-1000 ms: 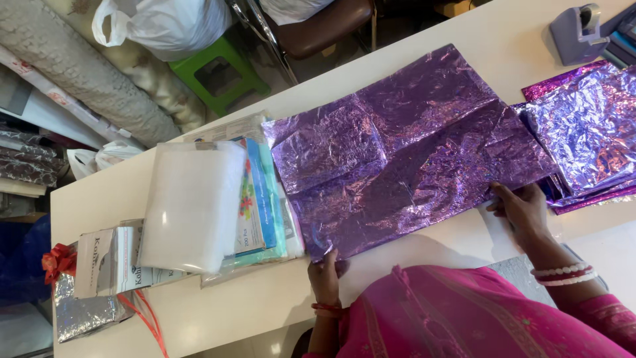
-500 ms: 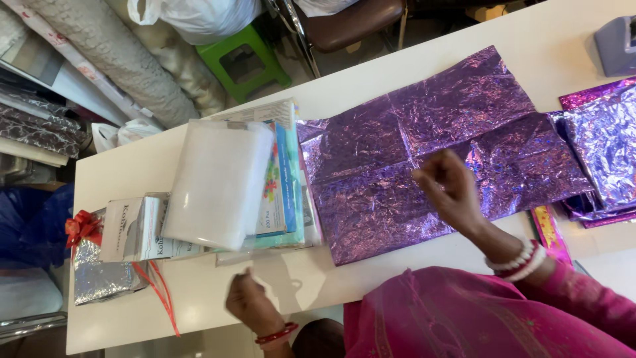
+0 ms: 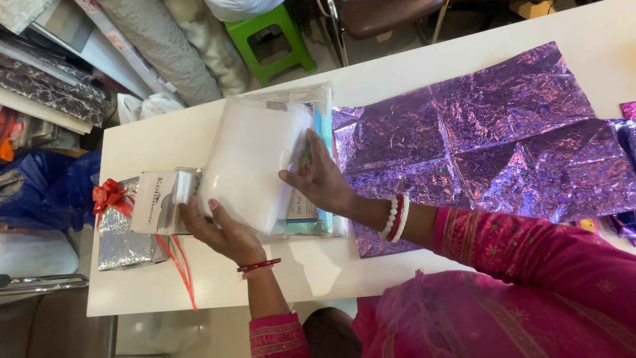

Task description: The person wraps a rectangular item in purple metallic paper, folds the edges, secures them with tape, and ties a pink ribbon bow on top. The wrapped gift is placed on the table, and the person begins wrapping a second item.

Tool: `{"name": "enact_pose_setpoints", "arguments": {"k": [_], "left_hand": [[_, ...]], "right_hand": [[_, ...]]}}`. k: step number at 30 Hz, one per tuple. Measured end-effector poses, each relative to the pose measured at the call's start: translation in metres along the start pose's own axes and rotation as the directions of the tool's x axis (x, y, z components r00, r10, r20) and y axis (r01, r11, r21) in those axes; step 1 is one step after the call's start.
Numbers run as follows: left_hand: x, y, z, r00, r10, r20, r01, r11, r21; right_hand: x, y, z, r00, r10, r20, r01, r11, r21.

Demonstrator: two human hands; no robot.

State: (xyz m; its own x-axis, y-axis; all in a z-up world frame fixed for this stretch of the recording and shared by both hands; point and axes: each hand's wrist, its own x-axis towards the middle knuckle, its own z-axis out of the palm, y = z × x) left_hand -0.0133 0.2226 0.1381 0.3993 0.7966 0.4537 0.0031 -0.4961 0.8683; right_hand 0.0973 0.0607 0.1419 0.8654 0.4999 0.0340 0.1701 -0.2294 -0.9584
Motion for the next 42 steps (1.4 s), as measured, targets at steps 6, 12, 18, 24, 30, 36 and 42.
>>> {"name": "enact_pose_setpoints", "arguments": {"k": [6,12,18,24,30,36,42], "left_hand": [[-0.015,-0.004,0.003,0.985,-0.163,-0.057,0.163,0.987,-0.008],[-0.03,0.0,0.002,0.935,-0.263,0.237,0.339,0.855,-0.391],[-0.012,0.001,0.007,0.818,-0.203,0.538,0.482,0.752,-0.45],[-0.039,0.04,0.011,0.779,-0.13,0.613,0.475,0.76,-0.443],[-0.094,0.077,0.037,0.709,0.034,0.704,0.367,0.835,-0.41],[-0.168,0.079,0.097,0.541,0.092,0.836,0.408,0.84,-0.357],[-0.206,0.06,0.132,0.443,0.068,0.894,0.474,0.829,-0.298]], "right_hand": [[-0.009,0.006,0.002,0.998,-0.059,0.006,0.059,0.997,-0.051],[-0.015,0.018,-0.03,0.994,0.073,0.085,-0.092,0.965,0.244],[-0.025,0.011,-0.042,0.966,0.115,0.232,-0.194,0.913,0.359],[-0.038,-0.001,-0.069,0.984,0.08,0.16,-0.138,0.908,0.395],[-0.093,0.017,-0.135,0.99,0.142,-0.007,-0.121,0.865,0.487],[-0.148,0.079,-0.194,0.939,0.291,-0.181,-0.165,0.847,0.505],[-0.169,0.151,-0.216,0.921,0.291,-0.26,-0.12,0.844,0.523]]}}
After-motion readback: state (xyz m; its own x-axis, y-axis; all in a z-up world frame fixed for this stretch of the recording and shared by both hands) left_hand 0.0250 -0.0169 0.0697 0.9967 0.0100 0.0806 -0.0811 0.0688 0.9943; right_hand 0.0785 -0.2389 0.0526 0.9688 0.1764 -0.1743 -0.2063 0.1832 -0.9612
